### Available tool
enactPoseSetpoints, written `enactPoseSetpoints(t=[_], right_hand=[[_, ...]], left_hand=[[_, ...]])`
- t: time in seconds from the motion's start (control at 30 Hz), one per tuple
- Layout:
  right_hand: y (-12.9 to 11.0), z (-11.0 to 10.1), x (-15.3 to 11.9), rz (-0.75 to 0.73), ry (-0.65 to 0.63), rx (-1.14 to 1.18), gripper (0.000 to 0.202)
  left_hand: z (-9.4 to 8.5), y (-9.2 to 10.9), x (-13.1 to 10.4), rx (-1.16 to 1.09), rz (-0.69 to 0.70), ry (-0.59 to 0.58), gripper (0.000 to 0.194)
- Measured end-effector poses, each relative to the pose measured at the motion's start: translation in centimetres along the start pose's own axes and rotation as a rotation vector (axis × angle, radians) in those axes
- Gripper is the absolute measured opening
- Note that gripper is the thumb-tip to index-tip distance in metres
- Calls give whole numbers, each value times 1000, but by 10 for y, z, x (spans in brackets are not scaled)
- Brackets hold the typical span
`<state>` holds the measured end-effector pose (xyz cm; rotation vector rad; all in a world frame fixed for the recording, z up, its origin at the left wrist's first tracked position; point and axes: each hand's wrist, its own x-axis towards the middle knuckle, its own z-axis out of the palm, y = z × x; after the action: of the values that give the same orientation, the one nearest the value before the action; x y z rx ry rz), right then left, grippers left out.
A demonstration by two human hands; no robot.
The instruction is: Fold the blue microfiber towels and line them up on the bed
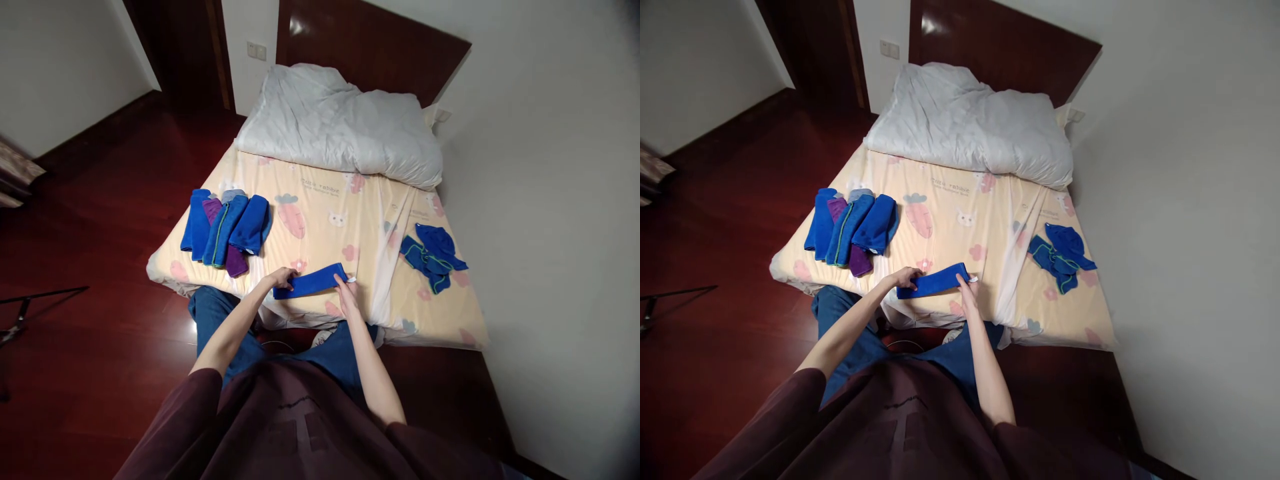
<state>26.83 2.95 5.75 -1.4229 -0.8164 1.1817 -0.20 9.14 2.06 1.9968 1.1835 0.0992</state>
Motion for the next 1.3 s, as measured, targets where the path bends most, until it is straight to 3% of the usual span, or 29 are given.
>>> enactPoseSetpoints(t=[0.1,0.23,0.3,0.53,0.67,0.87,1.3], right_hand=[[-35,27,6,-161,-151,-27,42],[-82,72,9,-257,-363,-42,46],[-102,94,9,-283,-445,-67,48],[-143,159,18,-447,-613,-163,46],[-149,182,20,-462,-684,-176,49],[-135,199,27,-440,-670,-204,55],[-122,202,36,-409,-679,-214,63]], left_hand=[[-6,-7,-9,-166,58,-23,71],[-19,-15,-25,-267,87,-15,45],[-25,-17,-33,-263,62,76,40],[-46,-24,-50,-100,-155,581,33],[-55,-29,-56,-98,-277,642,35],[-53,-35,-61,-90,-358,659,29],[-51,-35,-61,-117,-390,624,30]])
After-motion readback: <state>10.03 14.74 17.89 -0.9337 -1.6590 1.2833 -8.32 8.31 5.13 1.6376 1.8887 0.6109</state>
